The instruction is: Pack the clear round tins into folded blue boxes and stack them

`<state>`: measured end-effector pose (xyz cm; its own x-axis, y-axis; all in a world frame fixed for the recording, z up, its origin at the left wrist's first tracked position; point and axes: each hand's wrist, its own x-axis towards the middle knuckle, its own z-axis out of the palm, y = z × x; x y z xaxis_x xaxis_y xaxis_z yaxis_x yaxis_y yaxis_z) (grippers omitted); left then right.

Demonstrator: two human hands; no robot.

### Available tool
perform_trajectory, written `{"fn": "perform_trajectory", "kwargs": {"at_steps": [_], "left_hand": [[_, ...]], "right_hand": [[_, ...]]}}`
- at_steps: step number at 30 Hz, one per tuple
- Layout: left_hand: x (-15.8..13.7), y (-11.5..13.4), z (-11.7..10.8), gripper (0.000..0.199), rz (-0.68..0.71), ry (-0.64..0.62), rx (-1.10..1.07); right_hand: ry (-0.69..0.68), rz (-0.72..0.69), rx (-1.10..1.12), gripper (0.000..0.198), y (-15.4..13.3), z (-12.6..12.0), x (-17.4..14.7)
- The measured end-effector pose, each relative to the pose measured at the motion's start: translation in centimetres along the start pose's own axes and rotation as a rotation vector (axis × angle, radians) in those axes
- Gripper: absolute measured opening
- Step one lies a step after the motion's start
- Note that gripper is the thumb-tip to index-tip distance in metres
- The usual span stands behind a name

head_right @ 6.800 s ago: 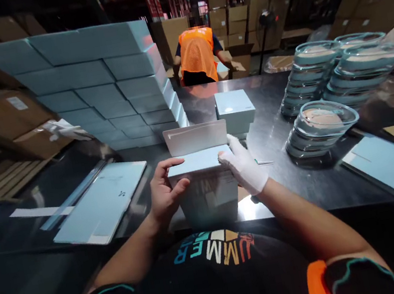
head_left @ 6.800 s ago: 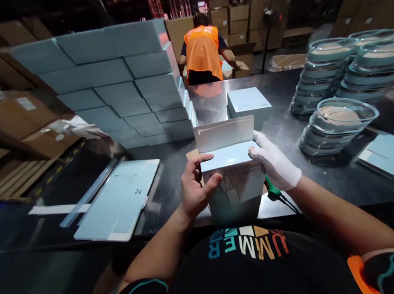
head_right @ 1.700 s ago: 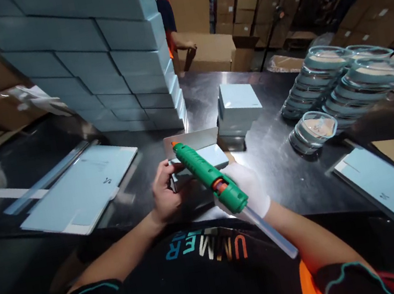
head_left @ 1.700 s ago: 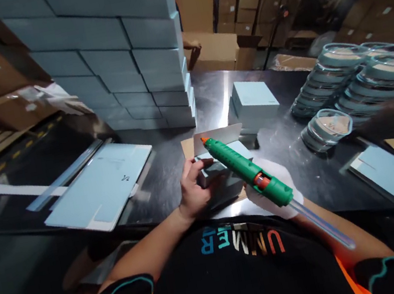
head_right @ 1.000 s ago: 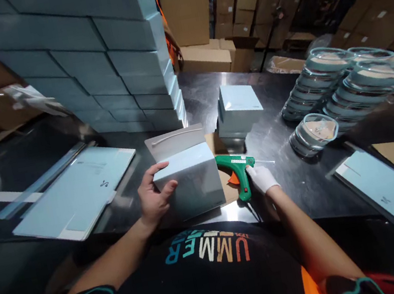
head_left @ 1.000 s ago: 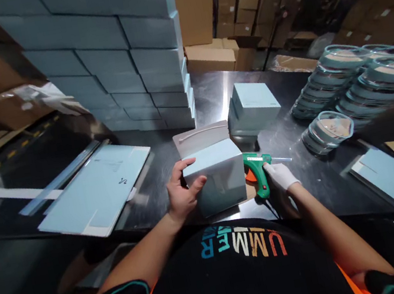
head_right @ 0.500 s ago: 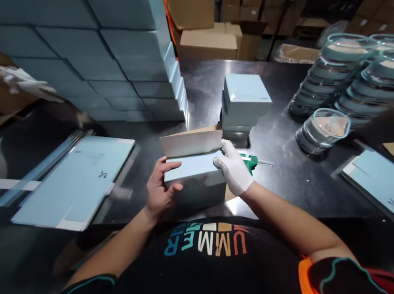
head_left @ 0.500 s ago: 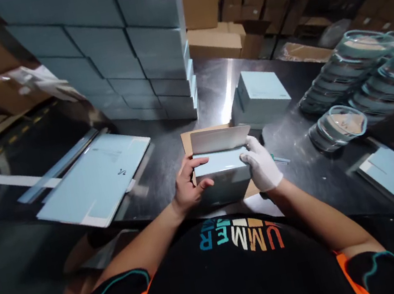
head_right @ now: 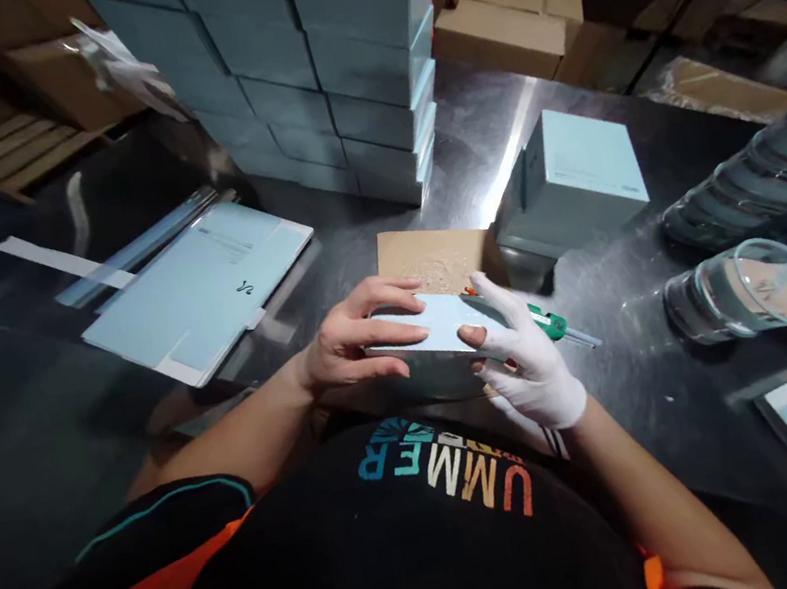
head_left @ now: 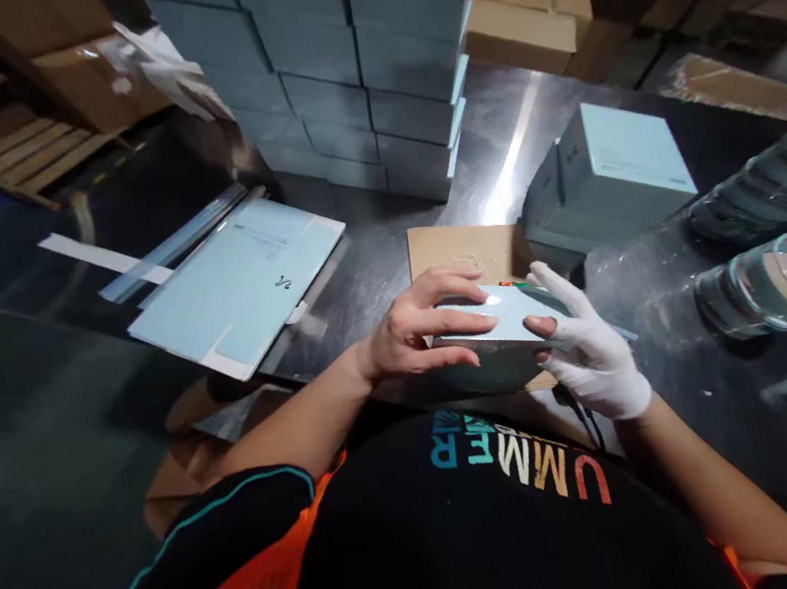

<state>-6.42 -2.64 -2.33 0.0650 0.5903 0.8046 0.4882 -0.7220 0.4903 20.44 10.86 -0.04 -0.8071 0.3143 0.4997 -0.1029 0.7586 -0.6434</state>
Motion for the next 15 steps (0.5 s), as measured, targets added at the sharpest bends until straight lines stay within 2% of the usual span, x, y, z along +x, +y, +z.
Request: {"fn": "perform_trajectory", "kwargs": {"at_steps": [3,6,8,9,12,13,15], "left_hand": [[0.3,0.0,0.3,0.029,0.122,-0.014,-0.018],[0.2,0.4,0.9,0.026,0.107,0.031,-0.023],[0.2,0.7,1.1,0.027,0.101,0.049,-0.022],[0.2,0.8,1.1,0.028,0.105,0.047,-0.025],[0.0,0.7,1.0,0.032,0.073,0.018,-0.043],[-0.2,0.6,1.0,0.038,0.023,0.024,-0.048],[-0.9,0.0,1.0,0.063,-0.124,0.117,-0.073]], "right_hand": [[-0.017,-0.148,-0.046,0.045,0.0,0.0,0.7],[-0.010,-0.151,-0.060,0.042,0.1,0.3,0.6],[0.043,-0.053,-0.014,0.041,0.3,1.1,-0.1],[0.088,0.027,0.029,0.053,0.5,1.7,-0.6],[0.166,0.332,0.179,0.117,1.1,3.9,-1.9],[0.161,0.418,0.210,0.123,1.2,4.3,-2.1],[0.164,0.522,0.240,0.110,1.1,4.0,-2.2]]}}
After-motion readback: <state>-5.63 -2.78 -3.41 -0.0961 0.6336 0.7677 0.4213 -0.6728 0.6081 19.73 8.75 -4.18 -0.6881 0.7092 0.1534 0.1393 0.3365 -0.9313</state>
